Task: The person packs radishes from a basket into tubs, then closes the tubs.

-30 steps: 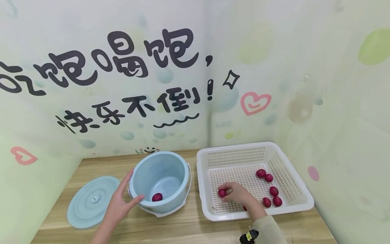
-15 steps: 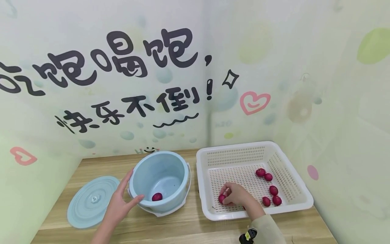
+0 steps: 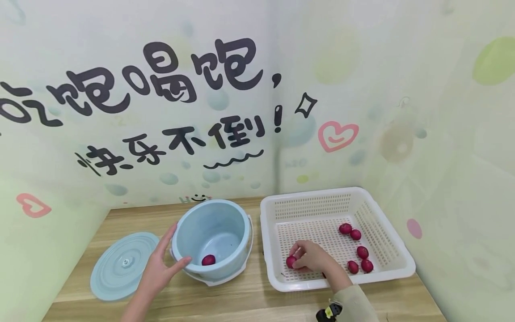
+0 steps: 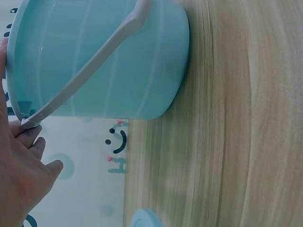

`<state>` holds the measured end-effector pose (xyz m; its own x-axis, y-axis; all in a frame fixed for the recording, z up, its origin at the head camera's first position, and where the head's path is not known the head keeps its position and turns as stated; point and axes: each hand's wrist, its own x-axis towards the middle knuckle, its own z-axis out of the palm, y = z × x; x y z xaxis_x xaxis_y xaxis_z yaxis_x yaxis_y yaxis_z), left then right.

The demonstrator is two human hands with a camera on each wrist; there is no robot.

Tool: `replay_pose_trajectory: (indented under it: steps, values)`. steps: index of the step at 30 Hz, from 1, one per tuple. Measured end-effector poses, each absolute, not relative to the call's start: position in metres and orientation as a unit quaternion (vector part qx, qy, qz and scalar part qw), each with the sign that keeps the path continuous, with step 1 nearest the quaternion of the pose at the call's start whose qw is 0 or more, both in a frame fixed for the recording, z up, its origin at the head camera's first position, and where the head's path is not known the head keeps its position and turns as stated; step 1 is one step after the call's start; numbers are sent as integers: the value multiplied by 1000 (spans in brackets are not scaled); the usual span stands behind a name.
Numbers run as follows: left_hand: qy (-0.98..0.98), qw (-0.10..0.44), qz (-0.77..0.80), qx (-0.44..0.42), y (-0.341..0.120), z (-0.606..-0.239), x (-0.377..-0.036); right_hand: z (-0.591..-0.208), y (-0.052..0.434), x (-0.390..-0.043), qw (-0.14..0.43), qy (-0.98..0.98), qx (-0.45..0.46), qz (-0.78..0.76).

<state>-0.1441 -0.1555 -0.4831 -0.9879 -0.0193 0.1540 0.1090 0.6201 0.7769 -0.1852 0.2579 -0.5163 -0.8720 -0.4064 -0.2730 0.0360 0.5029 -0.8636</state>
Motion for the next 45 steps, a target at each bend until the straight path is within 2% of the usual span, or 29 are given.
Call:
replay_pose_trajectory:
  steps: [10,27,45]
  values:
    - [-899,71,-431,-24,-155,-483,-143,-514,259,-185,200,813,-164,-522]
    - [-898,81,-432,-33,-153,-481,-148,-503,263,-189,170,785,-162,-573]
    - [-898,67,-434,-20,-155,-482,-144,-477,242,-186,150,775,-175,-588]
